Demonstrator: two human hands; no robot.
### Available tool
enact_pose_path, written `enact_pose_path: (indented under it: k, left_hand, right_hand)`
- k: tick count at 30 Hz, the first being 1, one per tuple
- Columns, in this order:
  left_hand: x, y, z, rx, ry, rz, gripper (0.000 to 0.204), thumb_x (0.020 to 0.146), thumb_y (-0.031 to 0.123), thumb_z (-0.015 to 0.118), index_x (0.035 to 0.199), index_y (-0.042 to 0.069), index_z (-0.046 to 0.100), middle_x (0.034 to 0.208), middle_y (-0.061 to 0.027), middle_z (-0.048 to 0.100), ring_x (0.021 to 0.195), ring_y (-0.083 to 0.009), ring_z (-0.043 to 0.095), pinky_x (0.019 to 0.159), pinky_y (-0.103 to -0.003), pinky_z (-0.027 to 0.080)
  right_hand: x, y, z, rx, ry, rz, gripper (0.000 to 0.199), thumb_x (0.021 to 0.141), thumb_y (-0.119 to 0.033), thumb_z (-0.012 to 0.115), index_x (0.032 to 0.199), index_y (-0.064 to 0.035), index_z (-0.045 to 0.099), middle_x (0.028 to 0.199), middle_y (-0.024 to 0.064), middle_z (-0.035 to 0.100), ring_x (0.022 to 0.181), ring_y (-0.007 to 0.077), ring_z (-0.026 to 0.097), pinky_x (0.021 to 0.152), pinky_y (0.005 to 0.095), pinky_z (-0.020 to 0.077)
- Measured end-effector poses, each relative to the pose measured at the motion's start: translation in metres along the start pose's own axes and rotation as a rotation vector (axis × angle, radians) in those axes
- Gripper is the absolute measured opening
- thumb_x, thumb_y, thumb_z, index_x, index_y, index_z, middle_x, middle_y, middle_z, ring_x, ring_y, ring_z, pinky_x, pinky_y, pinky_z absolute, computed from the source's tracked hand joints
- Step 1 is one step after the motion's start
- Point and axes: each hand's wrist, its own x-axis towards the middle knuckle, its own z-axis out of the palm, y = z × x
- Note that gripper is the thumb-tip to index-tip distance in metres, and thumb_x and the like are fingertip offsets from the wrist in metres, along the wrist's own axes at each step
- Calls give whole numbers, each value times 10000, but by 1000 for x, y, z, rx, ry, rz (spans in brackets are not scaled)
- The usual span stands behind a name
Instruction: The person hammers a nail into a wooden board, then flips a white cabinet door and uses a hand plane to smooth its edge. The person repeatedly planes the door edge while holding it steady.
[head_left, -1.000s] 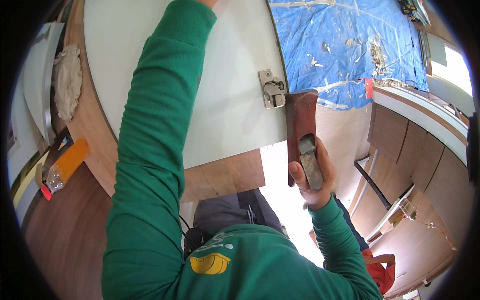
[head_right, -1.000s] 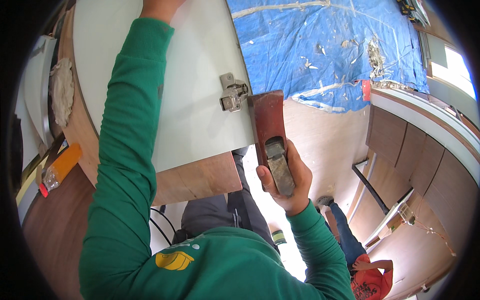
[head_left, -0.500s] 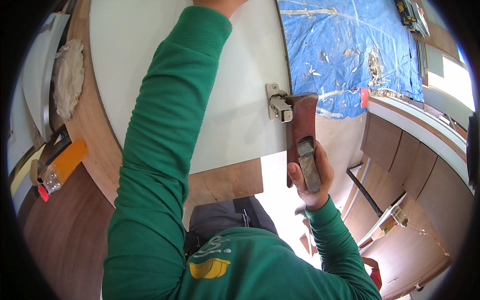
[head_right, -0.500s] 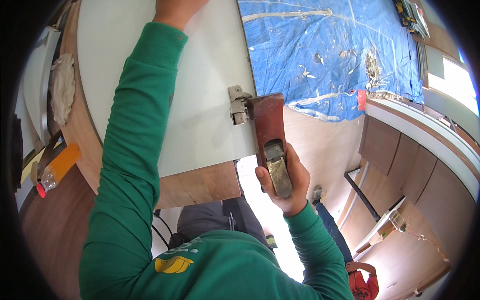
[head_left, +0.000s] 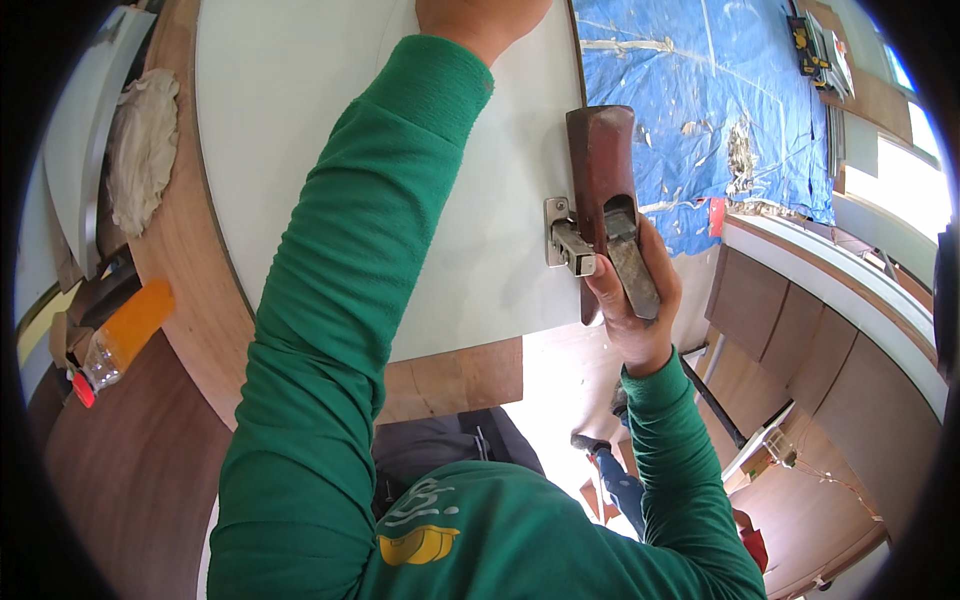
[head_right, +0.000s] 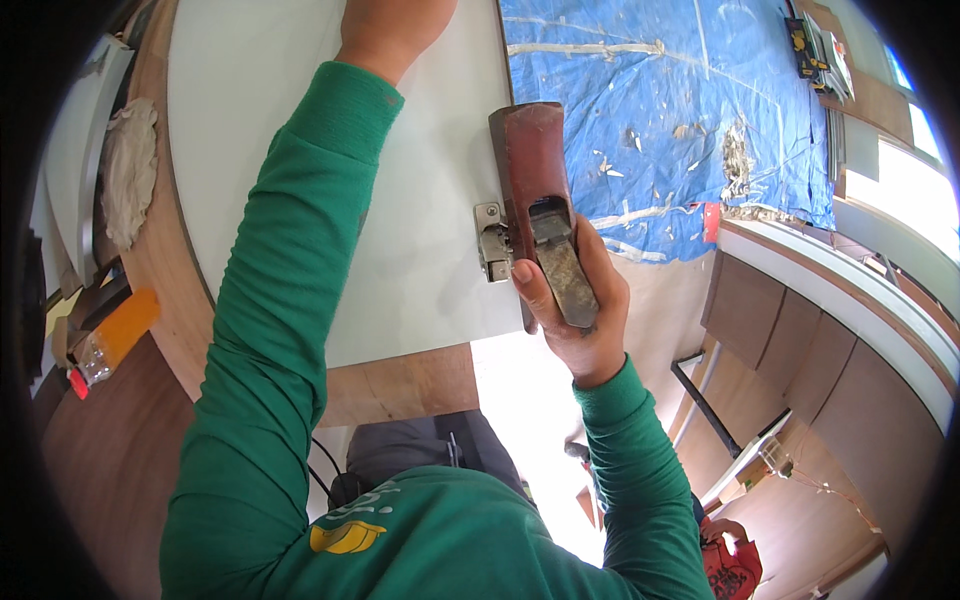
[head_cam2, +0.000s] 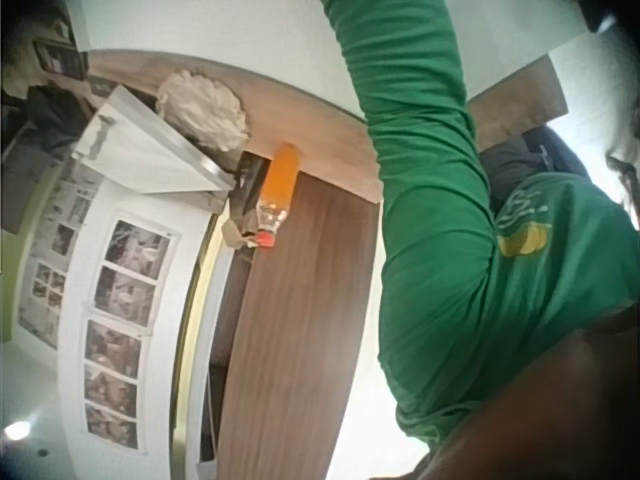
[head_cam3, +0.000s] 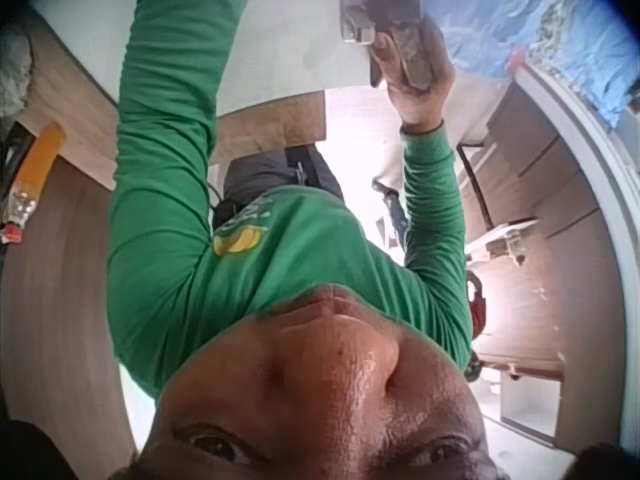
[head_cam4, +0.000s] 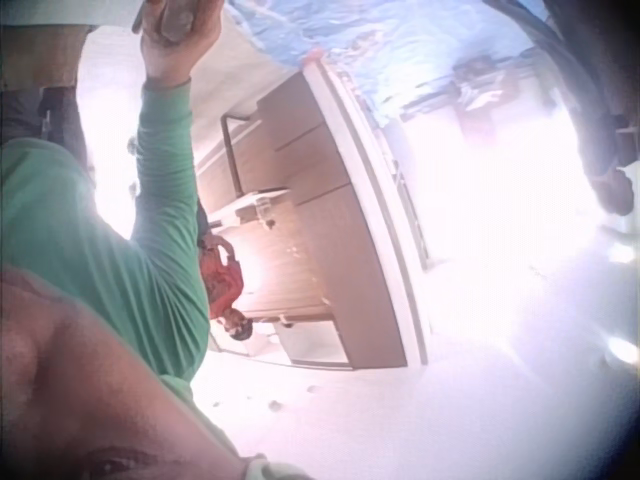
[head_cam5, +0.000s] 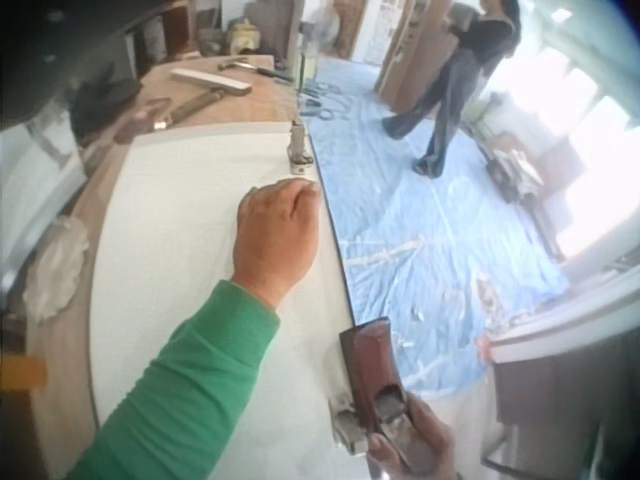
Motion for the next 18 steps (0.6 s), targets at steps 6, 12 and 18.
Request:
enact_pose_path:
  k: [6, 12, 18]
  left_hand:
    - [-3, 0, -1, 75, -65, -26, 319, 1069, 261, 443, 1083, 53, 685, 1106, -143, 732, 1093, -350, 654, 1058, -541, 436]
    - [-3, -2, 4, 37, 93, 32, 372, 1090, 279, 395, 1084, 29, 670, 1099, -177, 723, 1086, -381, 647, 1047, -557, 439]
    - [4, 6, -14, -228, 3, -212, 473, 1114, 337, 321, 1077, 0, 650, 1066, -238, 700, 1054, -467, 616, 990, -537, 450]
  right_hand:
    - [16, 1, 4, 35, 24, 45, 433, 952, -253, 796, 1235, 20, 616, 963, 35, 673, 841, 90, 589, 758, 233, 499]
    - [78, -4, 13, 62, 61, 37, 345, 943, -263, 804, 1113, -1, 655, 844, -3, 649, 761, 63, 577, 663, 223, 478]
    - [119, -10, 25, 48, 69, 6, 336, 926, -287, 819, 1049, -7, 680, 802, 4, 673, 706, 68, 601, 619, 248, 488]
